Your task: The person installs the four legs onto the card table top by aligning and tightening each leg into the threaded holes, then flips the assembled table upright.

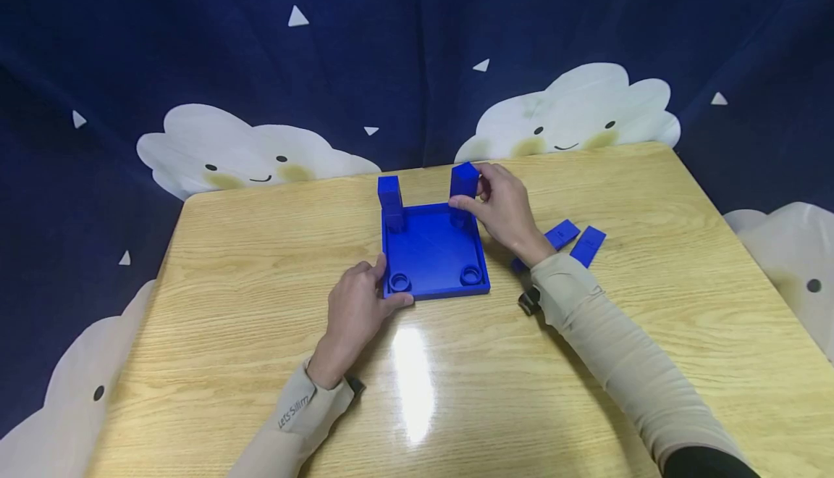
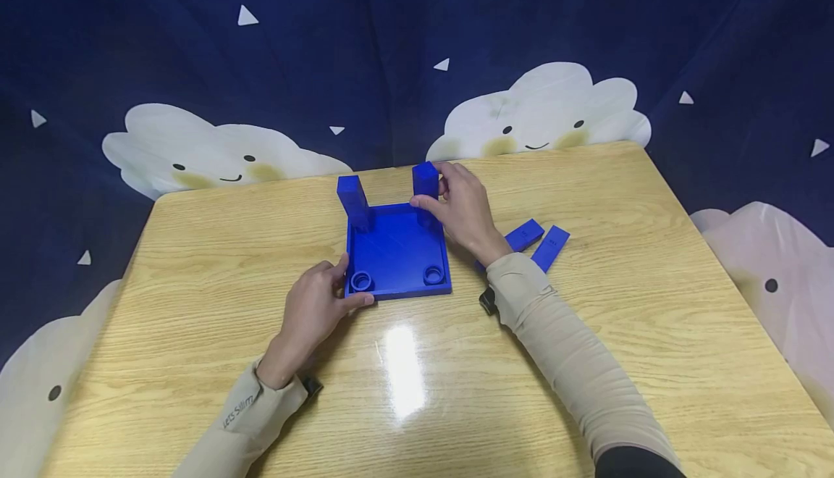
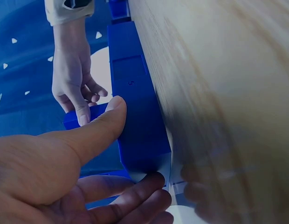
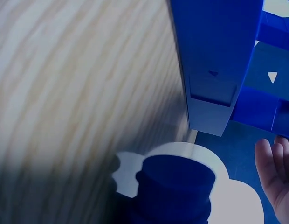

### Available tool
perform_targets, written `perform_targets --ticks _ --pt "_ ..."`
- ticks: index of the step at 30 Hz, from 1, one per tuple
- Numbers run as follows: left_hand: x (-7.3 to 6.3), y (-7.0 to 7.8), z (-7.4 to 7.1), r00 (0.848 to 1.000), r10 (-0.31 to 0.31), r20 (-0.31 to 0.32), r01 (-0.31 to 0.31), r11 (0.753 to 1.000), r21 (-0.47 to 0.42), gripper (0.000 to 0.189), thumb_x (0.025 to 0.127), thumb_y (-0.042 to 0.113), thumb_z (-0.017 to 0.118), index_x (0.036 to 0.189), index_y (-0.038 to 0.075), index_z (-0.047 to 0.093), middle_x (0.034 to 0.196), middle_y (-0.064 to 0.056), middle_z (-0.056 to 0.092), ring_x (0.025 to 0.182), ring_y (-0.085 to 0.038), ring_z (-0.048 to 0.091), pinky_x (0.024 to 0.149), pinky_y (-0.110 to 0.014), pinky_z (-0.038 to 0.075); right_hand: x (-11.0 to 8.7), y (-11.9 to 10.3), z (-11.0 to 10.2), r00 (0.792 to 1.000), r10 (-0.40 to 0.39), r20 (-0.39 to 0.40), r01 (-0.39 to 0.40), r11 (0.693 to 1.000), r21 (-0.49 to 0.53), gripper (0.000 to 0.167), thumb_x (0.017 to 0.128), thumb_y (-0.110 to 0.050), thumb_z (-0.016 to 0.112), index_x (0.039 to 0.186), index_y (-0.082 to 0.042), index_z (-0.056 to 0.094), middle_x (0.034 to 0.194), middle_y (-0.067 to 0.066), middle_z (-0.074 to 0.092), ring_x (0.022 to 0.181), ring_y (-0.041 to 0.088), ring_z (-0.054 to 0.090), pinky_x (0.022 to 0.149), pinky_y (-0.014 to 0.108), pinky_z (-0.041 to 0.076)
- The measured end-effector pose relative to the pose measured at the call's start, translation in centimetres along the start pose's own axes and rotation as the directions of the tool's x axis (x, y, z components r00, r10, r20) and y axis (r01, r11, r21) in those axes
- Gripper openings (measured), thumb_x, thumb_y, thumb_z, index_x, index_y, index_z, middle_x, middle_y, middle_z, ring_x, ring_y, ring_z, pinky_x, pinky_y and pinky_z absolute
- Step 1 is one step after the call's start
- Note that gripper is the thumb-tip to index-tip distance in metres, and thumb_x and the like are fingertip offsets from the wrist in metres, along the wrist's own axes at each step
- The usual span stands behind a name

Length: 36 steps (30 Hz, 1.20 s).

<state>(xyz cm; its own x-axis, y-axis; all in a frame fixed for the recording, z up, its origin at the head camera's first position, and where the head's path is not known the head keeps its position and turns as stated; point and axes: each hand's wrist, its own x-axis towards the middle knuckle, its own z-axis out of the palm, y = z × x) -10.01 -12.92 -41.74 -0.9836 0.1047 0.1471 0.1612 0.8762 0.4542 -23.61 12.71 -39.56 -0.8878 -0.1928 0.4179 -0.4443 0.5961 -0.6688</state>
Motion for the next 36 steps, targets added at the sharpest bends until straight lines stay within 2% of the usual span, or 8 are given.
perform_targets --ticks 6,16,22,30,36 --pt "-0.01 0.09 0.01 1.0 -0.004 0.0 0.004 1.0 0.003 0.09 0.077 0.037 0.1 0.145 -0.008 0.063 0.081 -0.006 0.058 0.07 -0.018 0.045 0.057 -0.035 0.042 0.07 0.0 -0.15 1.0 0.018 0.005 -0.018 1.0 -0.001 0.05 0.091 -0.02 0.093 0.127 0.004 0.069 0.086 0.01 0.06 0.078 0.025 0.056 0.072 0.035 0.041" --pt "-0.03 0.07 -0.06 1.0 -0.002 -0.006 0.002 1.0 0.004 0.09 0.077 0.037 0.1 0.145 -0.008 0.062 0.081 -0.006 0.058 0.069 -0.018 0.044 0.057 -0.035 0.042 -0.13 0.0 -0.53 1.0 0.017 0.026 -0.018 0.998 0.052 0.04 0.095 -0.011 0.084 0.129 0.005 0.071 0.088 0.011 0.067 0.078 0.022 0.063 0.071 0.026 0.047" --pt "-0.07 0.14 -0.04 1.0 -0.003 0.0 0.003 1.0 0.001 0.09 0.077 0.037 0.1 0.145 -0.008 0.062 0.082 -0.006 0.058 0.069 -0.018 0.044 0.057 -0.035 0.042 -0.25 0.13 -0.62 1.0 0.017 0.009 -0.018 0.999 0.046 0.04 0.092 -0.01 0.08 0.128 0.006 0.07 0.092 0.013 0.07 0.08 0.025 0.066 0.075 0.032 0.051" --pt "-0.09 0.22 -0.08 1.0 -0.008 0.004 0.008 1.0 0.014 0.09 0.078 0.037 0.1 0.146 -0.008 0.062 0.085 -0.009 0.062 0.071 -0.019 0.046 0.058 -0.035 0.044 -0.35 0.22 -0.38 0.998 0.063 0.017 -0.064 0.996 0.056 0.032 0.094 -0.013 0.085 0.111 0.002 0.062 0.101 0.016 0.063 0.092 0.031 0.065 0.08 0.042 0.058" --pt "-0.12 0.21 -0.07 1.0 -0.01 0.01 0.009 1.0 0.021 0.09 0.078 0.038 0.099 0.147 -0.007 0.061 0.086 -0.009 0.063 0.072 -0.02 0.047 0.059 -0.036 0.045 -0.42 0.19 -0.29 0.996 0.091 0.025 -0.092 0.994 0.06 0.036 0.095 -0.015 0.086 0.114 0.002 0.06 0.101 0.015 0.064 0.089 0.032 0.066 0.079 0.038 0.053"
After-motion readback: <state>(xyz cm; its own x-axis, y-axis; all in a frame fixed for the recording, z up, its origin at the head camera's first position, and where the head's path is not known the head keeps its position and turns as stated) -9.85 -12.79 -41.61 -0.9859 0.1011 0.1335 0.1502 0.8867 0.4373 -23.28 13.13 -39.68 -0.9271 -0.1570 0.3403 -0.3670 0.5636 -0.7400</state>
